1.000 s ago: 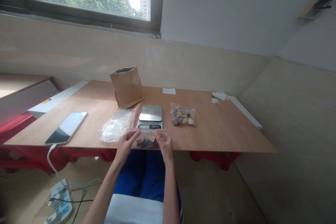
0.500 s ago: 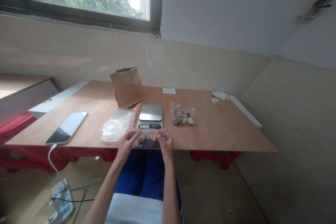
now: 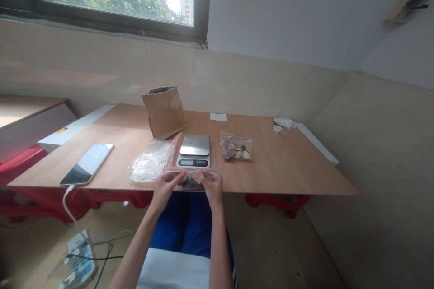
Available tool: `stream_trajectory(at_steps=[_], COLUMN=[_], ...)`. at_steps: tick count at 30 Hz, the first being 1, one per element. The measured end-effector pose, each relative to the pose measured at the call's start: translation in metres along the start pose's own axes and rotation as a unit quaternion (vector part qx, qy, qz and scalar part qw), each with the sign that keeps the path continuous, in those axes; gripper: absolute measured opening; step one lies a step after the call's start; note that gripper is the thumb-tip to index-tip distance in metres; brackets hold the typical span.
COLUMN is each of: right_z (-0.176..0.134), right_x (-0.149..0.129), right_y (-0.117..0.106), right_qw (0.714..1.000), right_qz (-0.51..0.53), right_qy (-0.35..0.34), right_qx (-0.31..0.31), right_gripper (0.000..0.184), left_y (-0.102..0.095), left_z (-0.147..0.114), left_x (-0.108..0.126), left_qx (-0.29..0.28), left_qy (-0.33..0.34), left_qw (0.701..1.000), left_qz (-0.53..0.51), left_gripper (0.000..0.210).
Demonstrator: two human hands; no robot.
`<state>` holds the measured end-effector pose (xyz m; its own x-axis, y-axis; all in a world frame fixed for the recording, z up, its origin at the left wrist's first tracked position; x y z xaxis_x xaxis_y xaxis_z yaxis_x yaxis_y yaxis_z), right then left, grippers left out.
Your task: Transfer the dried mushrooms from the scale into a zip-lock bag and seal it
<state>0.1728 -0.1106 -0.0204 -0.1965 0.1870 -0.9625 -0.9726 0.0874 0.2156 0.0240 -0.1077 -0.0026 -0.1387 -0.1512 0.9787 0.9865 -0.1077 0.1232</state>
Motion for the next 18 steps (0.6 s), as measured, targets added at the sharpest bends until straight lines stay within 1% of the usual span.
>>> stream_trajectory(at_steps=[3, 6, 12, 14, 18], right_z=[-0.001, -0.002, -0.001, -0.001, -0.003], right_x=[-0.002, -0.004, -0.006, -0.007, -0.012], right_y=[0.001, 0.002, 0.0, 0.001, 0.006], right_qw=[1.0, 1.0, 0.999, 0.999, 0.999], right_qz=[-0.009, -0.011, -0.038, -0.038, -0.017], right_qy=[-0.014, -0.015, -0.013, -0.005, 0.025], right_qx=[0.017, 0.016, 0.014, 0.002, -0.042], right_gripper=[0.015, 0.015, 0.016, 0.019, 0.026], left_y=[0.0, 0.0, 0.002, 0.002, 0.003], left_z=[-0.001, -0.001, -0.001, -0.001, -0.002], left_x=[0.001, 0.002, 0.007, 0.009, 0.012], left_qx=[0.015, 0.022, -0.018, -0.023, -0.019], left_qy=[0.014, 0.016, 0.003, 0.016, 0.038], left_qw=[1.0, 1.0, 0.999, 0.998, 0.997], left_qz=[0.005, 0.008, 0.029, 0.047, 0.061], left_gripper=[0.026, 0.025, 0.025, 0.023, 0.022])
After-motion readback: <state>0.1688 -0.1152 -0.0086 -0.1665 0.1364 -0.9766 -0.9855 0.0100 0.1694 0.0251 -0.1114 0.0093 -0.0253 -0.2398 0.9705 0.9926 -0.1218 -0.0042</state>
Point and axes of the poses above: each hand's wrist, its own z-axis towards the middle knuckle, its own y-axis out of the palm, x = y × z, the point moved 2 cm from there along z, towards the middle knuckle, and after that the axes turned 6 degrees about -x, right-handed, at the moved point
